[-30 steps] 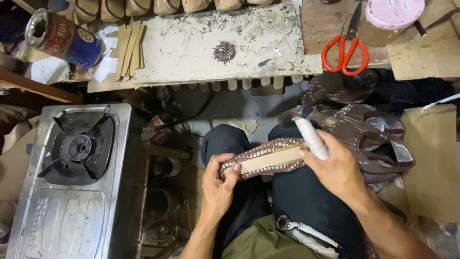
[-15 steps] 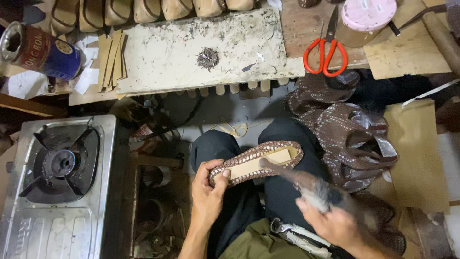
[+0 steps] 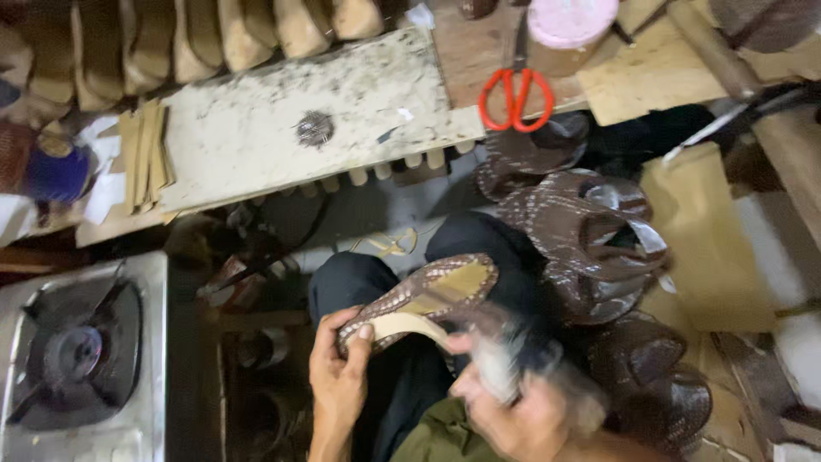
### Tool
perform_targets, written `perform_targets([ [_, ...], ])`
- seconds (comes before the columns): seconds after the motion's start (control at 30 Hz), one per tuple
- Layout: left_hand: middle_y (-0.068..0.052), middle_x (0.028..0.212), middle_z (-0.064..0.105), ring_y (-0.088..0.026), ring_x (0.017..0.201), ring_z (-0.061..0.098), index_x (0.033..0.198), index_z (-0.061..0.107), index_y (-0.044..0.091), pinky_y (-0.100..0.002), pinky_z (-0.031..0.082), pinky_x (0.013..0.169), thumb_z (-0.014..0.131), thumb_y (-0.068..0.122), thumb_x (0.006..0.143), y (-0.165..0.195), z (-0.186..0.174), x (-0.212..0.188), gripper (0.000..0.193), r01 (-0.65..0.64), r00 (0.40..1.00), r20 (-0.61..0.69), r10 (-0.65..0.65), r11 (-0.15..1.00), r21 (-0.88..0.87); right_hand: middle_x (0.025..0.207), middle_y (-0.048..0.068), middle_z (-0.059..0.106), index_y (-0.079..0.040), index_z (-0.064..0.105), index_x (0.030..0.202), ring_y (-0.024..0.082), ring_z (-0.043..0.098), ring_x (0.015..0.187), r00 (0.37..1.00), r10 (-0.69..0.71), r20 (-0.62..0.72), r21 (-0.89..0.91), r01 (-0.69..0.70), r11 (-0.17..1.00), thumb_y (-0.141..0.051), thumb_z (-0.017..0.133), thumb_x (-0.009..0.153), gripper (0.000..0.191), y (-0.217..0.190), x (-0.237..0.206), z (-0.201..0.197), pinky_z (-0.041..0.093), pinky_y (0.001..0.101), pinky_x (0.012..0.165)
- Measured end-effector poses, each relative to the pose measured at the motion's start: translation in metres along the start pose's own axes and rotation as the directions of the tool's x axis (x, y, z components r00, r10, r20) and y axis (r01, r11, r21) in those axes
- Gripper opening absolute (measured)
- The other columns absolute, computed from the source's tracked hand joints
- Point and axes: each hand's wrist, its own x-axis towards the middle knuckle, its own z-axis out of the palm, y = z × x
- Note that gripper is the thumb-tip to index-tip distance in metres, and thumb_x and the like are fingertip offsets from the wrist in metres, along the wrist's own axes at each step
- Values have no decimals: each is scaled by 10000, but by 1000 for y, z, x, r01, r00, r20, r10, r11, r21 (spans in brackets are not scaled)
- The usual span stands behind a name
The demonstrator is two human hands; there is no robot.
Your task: The person sits on the floor of a shoemaking workshop and trims excess material from the edges of woven shoe uppers with a small blade, working one shoe at a time on their lap. They occasionally heat a tool over a small gas stove, place finished shoes on the shelf, and pick up new shoe lasts and uppers to continue trimming.
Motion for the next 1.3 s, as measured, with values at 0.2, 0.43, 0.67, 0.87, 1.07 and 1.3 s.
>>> perform_targets([
  [0.2, -68, 1006, 698, -112, 892, 650, 1182, 626, 2, -256, 545, 799, 649, 19, 951, -4, -1, -7, 232, -11, 998, -52, 28, 954, 300, 1441, 269, 629, 69, 494, 1410, 379, 718, 1293, 757, -606, 243, 77, 608, 790, -97, 749, 997, 512, 5, -9, 17, 598, 446, 1015],
  [0.43, -69, 1073, 674, -119, 922, 642, 1232, 597, 4, -256, 539, 814, 591, 18, 930, -6, 1, -6, 302, -23, 1000, -10, 23, 999, 45, 1236, 161, 682, 12, 598, 1302, 255, 753, 1011, 858, -510, 55, -81, 513, 855, -74, 782, 883, 466, 1, 0, -4, 622, 334, 838],
  [0.67, -81, 1035, 696, -114, 910, 645, 1202, 611, -12, -261, 545, 814, 644, 30, 940, -2, 3, -4, 268, 6, 1000, -30, -4, 999, 50, 993, 90, 726, -42, 676, 1184, 233, 737, 780, 916, -356, -183, -448, 245, 860, -86, 779, 826, 375, 21, 1, -61, 583, 341, 693],
  [0.87, -91, 1030, 719, -118, 895, 654, 1219, 609, -13, -264, 547, 816, 646, 53, 942, 5, 3, 3, 287, 65, 998, -8, -65, 998, 17, 915, 111, 658, -31, 659, 1267, 311, 689, 794, 968, -191, 162, -753, 246, 611, -196, 802, 759, 553, 21, -13, -88, 552, 428, 655],
  [1.07, -85, 1046, 733, -107, 904, 673, 1217, 613, -11, -256, 555, 827, 645, 78, 941, 14, 7, 5, 292, 59, 998, 21, -60, 997, 57, 1099, 170, 647, -48, 630, 1201, 343, 622, 965, 914, -378, 147, -754, 351, 555, -233, 716, 775, 473, 20, -29, -78, 474, 438, 778],
  [1.3, -95, 1034, 713, -121, 898, 660, 1227, 626, -2, -268, 548, 820, 661, 77, 946, 19, 5, 3, 295, 72, 997, 14, -73, 996, 56, 1094, 200, 575, 9, 555, 1318, 386, 624, 935, 785, 213, 582, -676, 322, 663, -283, 788, 811, 630, 37, -57, -45, 524, 482, 753],
])
